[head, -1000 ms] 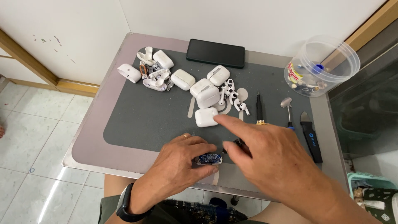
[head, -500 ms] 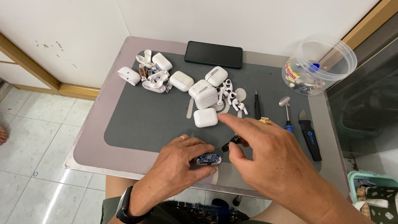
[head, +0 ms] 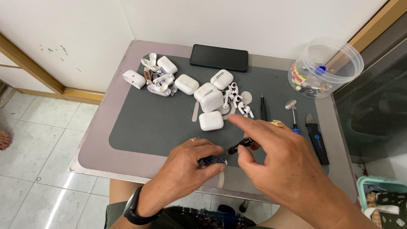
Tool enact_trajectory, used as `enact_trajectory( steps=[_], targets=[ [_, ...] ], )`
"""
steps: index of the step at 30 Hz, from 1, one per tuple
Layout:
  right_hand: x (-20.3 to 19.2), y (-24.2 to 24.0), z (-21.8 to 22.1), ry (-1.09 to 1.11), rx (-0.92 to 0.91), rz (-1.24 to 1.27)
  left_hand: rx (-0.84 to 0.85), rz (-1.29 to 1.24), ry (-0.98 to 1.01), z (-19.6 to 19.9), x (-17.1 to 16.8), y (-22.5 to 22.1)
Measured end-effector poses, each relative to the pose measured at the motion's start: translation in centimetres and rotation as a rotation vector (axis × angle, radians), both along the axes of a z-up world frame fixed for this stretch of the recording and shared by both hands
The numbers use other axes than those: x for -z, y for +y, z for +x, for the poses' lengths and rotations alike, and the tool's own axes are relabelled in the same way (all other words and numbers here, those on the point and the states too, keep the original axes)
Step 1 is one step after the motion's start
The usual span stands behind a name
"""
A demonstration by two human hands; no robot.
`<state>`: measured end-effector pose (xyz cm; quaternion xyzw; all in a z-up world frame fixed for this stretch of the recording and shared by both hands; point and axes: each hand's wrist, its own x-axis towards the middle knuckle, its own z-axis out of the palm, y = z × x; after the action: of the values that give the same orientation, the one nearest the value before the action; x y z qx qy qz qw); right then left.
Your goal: Disassembling and inspecting wireless earbud charging cases and internal components using a craft knife and precision tools
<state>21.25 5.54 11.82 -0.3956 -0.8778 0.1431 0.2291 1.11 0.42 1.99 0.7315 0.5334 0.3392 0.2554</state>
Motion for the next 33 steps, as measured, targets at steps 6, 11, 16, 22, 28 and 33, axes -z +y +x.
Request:
enact_trajectory(
  steps=[6, 11, 16, 22, 28, 33],
  targets=[
    [-0.3, 0.1, 0.6, 0.064, 0.080, 0.015, -0.013, 0.106, -0.059, 1.0, -0.6, 1.1],
    [-2.4, -0.8, 3.1, 0.171, 0.465, -0.133, -0.075, 0.273, 0.382, -0.1, -1.0, 2.1],
    [4.2, -1.7, 5.8, 0.600, 0.701, -0.126, 0.013, 0.196, 0.570, 0.2, -3.7, 6.2],
    [10.7, -2.8, 5.1, 0.952, 0.931, -0.120, 0.098, 0.133, 0.844, 3.1, 1.0, 14.6],
    [10.8, -2.5, 6.2, 0.926, 0.926, -0.205, 0.049, -0.248, 0.872, 2.4, -3.3, 14.6],
    [12.4, -2.9, 6.3, 0.917, 0.813, -0.136, -0.094, -0.015, 0.525, -3.2, -7.7, 8.6]
  ],
)
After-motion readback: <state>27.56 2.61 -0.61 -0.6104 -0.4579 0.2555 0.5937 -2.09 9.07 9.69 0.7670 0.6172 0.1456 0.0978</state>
